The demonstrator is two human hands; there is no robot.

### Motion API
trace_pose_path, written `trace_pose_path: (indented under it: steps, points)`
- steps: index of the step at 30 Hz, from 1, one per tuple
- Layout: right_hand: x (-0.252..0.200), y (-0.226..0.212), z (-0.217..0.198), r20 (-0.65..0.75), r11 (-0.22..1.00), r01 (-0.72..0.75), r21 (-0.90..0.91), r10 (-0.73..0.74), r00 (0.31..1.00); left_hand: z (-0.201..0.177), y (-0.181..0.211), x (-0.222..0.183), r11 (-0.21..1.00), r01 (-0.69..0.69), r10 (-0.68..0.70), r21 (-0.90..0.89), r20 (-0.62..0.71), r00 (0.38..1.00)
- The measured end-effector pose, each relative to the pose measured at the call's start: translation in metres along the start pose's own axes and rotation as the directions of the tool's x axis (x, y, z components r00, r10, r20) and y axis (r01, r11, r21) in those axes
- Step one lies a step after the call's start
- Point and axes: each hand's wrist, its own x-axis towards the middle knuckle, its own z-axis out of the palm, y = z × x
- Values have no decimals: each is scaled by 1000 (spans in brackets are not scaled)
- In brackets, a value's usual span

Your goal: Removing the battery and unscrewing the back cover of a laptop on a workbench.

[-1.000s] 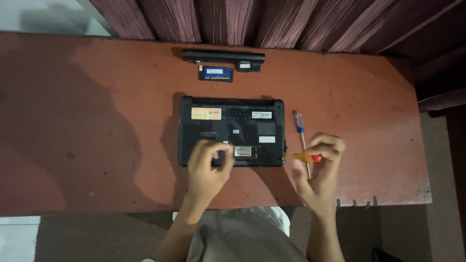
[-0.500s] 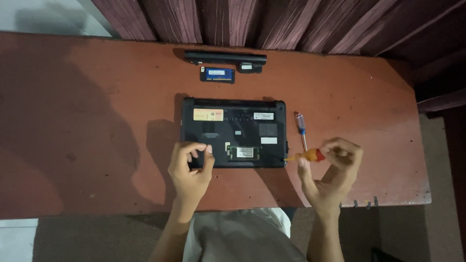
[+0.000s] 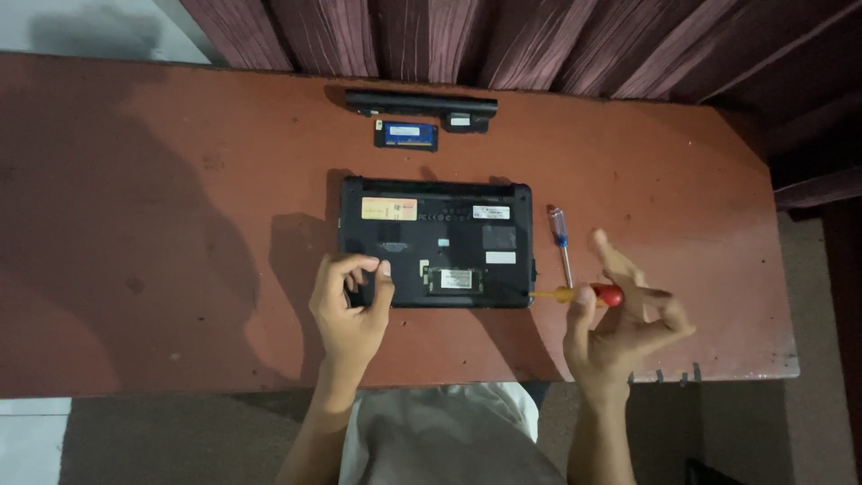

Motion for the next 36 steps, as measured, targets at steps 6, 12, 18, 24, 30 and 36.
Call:
trace_pose_path:
  steps: [6, 12, 18, 24, 30, 36]
  points:
    - [6, -3, -4, 36, 1000, -11, 16, 11, 999, -1, 2, -2, 1000, 8, -8, 3, 12, 1000]
    - [-2, -2, -6, -31, 996, -65, -54, 63, 997, -1, 1, -4, 999, -8, 8, 33, 18, 1000]
    - [12, -5, -13, 129, 983, -149, 103, 136, 982, 1, 1, -4, 999, -27, 26, 25, 38, 999]
    - [6, 4, -17, 198, 991, -119, -59, 128, 972, 2, -2, -9, 994, -91, 87, 66, 64, 994]
    - [-7, 7, -37, 272, 968, -176, -177, 220, 937, 6, 13, -15, 975, -222, 205, 15, 325, 923]
    - [9, -23, -23, 316, 789, -466, 400, 359, 878, 34, 48, -17, 990, -119, 33, 76, 693, 721]
